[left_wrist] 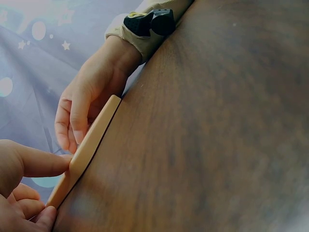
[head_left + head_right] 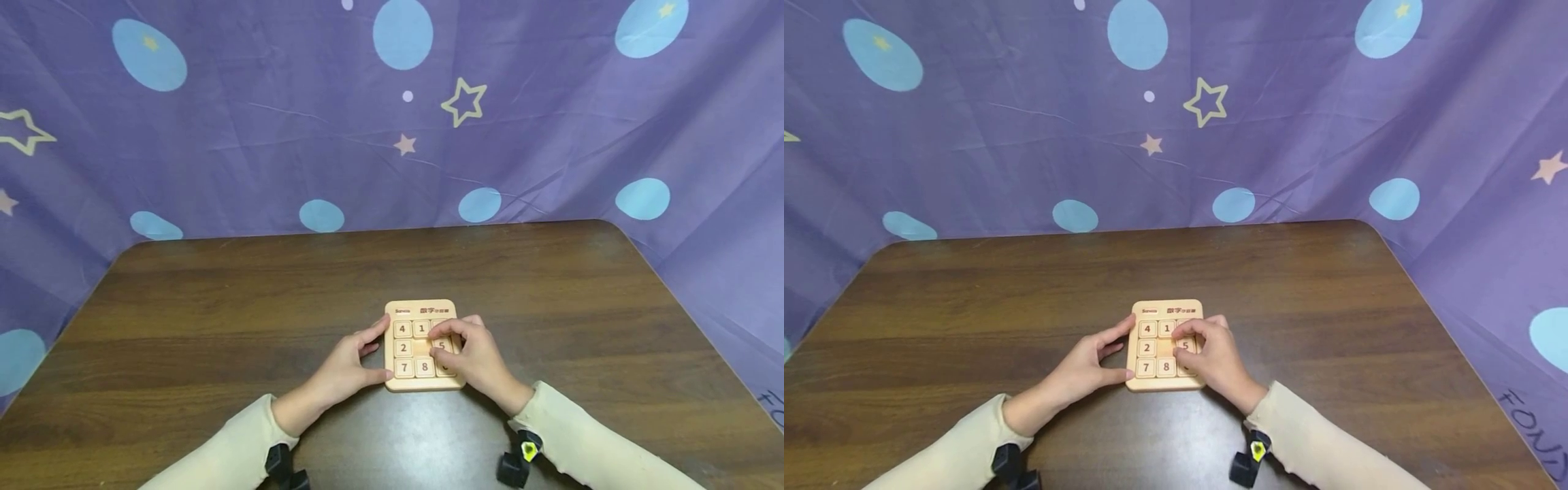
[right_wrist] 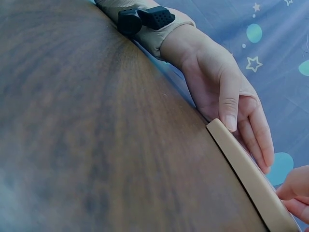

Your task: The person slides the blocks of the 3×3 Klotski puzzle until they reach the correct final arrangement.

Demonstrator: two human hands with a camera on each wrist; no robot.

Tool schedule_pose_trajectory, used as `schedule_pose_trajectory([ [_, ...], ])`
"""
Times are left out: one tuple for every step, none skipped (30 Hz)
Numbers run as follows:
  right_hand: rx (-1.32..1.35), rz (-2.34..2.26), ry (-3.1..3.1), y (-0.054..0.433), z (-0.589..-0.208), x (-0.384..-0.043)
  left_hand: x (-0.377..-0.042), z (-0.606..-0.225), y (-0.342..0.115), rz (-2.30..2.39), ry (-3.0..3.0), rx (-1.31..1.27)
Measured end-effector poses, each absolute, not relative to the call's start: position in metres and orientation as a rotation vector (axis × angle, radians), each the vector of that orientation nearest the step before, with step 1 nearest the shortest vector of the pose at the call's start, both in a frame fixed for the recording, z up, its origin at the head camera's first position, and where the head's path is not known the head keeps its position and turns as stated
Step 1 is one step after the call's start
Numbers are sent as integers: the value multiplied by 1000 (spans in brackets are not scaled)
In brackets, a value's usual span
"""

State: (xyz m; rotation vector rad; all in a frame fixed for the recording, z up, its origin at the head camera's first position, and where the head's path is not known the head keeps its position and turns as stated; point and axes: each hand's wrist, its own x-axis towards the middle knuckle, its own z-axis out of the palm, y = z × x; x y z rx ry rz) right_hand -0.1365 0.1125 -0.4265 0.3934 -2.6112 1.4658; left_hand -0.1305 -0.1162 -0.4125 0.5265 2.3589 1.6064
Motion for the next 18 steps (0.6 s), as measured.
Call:
schedule_pose_trajectory([
  [395,1471,-2609,113,-426,-136,-130,-413,-116,1607,2360,526],
  [397,1479,-2606,113,-426,-136,-130,-413,-116,1608,2361,525],
  [397,1487,-2604,113,-426,-136,-130,-413,-115,1609,2362,524],
  [397,1496,-2600,114,-427,-136,-130,-413,-115,1607,2364,525],
  [395,1508,-2596,114,-427,-136,-130,-413,-115,1606,2363,525],
  [395,1519,-2592,114,-427,-136,-130,-413,-115,1602,2364,527],
  [392,1532,-2586,114,-427,-136,-130,-413,-115,1599,2364,530],
  [391,1545,-2580,113,-426,-137,-131,-412,-115,1598,2364,532],
  [391,1557,-2574,113,-426,-137,-131,-412,-115,1598,2365,536],
  [394,1568,-2570,113,-426,-137,-131,-412,-116,1598,2365,538],
  [399,1581,-2567,112,-425,-138,-131,-412,-116,1598,2364,539],
  [404,1597,-2564,112,-424,-138,-131,-412,-116,1598,2365,542],
  [409,1609,-2561,111,-424,-138,-132,-412,-116,1598,2365,544],
  [416,1621,-2559,111,-423,-138,-132,-413,-116,1598,2365,544],
  [421,1631,-2555,110,-423,-139,-132,-412,-116,1597,2364,543],
  [426,1641,-2551,110,-422,-139,-132,-412,-116,1596,2363,543],
  [432,1650,-2546,109,-422,-140,-132,-412,-116,1595,2361,542],
  [435,1655,-2541,109,-422,-140,-131,-412,-116,1594,2361,541],
])
